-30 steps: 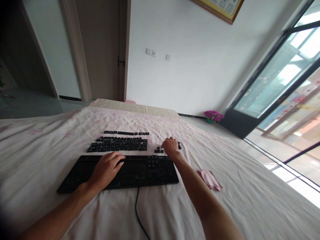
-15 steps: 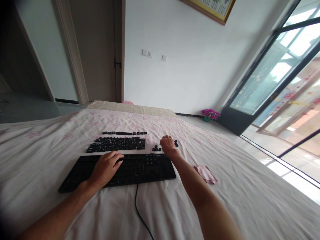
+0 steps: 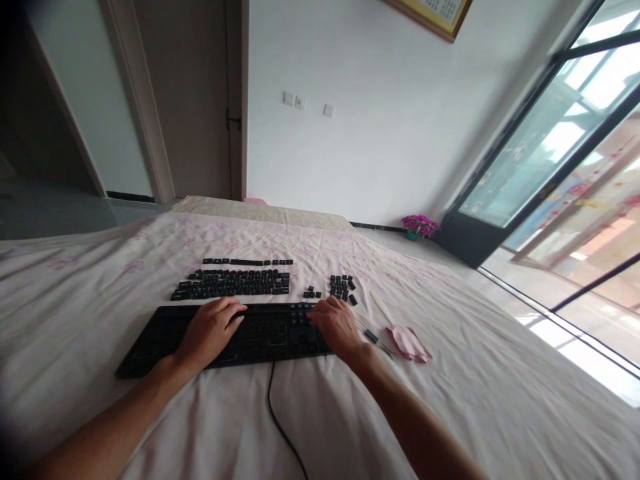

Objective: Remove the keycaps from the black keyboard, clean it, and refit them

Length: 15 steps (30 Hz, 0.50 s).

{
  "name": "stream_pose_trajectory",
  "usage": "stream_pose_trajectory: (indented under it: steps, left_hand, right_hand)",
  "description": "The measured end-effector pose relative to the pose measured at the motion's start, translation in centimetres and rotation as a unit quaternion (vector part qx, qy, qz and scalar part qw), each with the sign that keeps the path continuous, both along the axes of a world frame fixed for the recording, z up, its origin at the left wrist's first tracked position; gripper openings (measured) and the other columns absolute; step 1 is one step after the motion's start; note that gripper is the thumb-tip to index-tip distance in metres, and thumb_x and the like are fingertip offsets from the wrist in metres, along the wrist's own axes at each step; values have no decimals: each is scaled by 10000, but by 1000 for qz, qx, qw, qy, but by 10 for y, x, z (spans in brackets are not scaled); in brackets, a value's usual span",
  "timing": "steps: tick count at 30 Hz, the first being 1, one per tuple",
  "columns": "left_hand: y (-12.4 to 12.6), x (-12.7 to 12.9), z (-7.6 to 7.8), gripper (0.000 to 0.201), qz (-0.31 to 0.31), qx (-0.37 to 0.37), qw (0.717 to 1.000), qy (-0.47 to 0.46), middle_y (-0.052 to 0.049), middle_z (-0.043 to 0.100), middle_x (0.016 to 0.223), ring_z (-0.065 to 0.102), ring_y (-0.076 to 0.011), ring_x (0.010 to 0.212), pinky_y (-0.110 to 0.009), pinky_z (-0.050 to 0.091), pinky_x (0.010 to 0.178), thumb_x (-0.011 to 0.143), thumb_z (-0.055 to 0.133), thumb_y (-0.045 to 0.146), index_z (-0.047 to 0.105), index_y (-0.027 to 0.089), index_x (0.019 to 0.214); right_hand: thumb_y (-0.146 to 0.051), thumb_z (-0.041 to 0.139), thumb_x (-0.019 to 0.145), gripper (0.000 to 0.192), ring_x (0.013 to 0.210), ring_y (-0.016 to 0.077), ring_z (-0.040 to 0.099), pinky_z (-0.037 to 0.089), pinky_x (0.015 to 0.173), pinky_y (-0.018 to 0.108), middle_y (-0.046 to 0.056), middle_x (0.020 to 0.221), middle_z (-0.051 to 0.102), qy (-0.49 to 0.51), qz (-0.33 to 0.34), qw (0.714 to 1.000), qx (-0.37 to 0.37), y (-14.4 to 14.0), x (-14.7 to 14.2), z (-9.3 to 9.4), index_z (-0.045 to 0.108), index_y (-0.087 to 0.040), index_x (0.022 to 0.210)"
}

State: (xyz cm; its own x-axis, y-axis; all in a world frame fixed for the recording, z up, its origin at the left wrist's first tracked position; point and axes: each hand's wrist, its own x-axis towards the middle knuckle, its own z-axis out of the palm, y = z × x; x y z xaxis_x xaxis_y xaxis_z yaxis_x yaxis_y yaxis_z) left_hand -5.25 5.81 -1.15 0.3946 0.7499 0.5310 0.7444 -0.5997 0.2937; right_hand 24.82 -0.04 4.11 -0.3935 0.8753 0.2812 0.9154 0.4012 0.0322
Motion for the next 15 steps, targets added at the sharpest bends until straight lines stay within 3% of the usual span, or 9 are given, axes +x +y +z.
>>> stream_pose_trajectory:
  steps: [6,15]
  left_hand:
    - [1,-1,-2,168,-3,6,1000,-3,-50,657,1003,610,-212,938,-371,465,894,850,584,199,669,226,992]
    - [2,-1,-4,162,-5,10,1000,-7,-51,657,997,613,-211,926,-370,467,890,853,575,203,662,227,987]
  right_hand:
    - [-324,515,953,214,883,197,503,317,747,347,35,970,681,-48,6,999,21,-2,1,-8,707,-300,1044]
    - [-317,499,960,219,865,195,499,302,733,343,37,950,675,-63,1,998,15,-3,-4,-5,707,-279,1021]
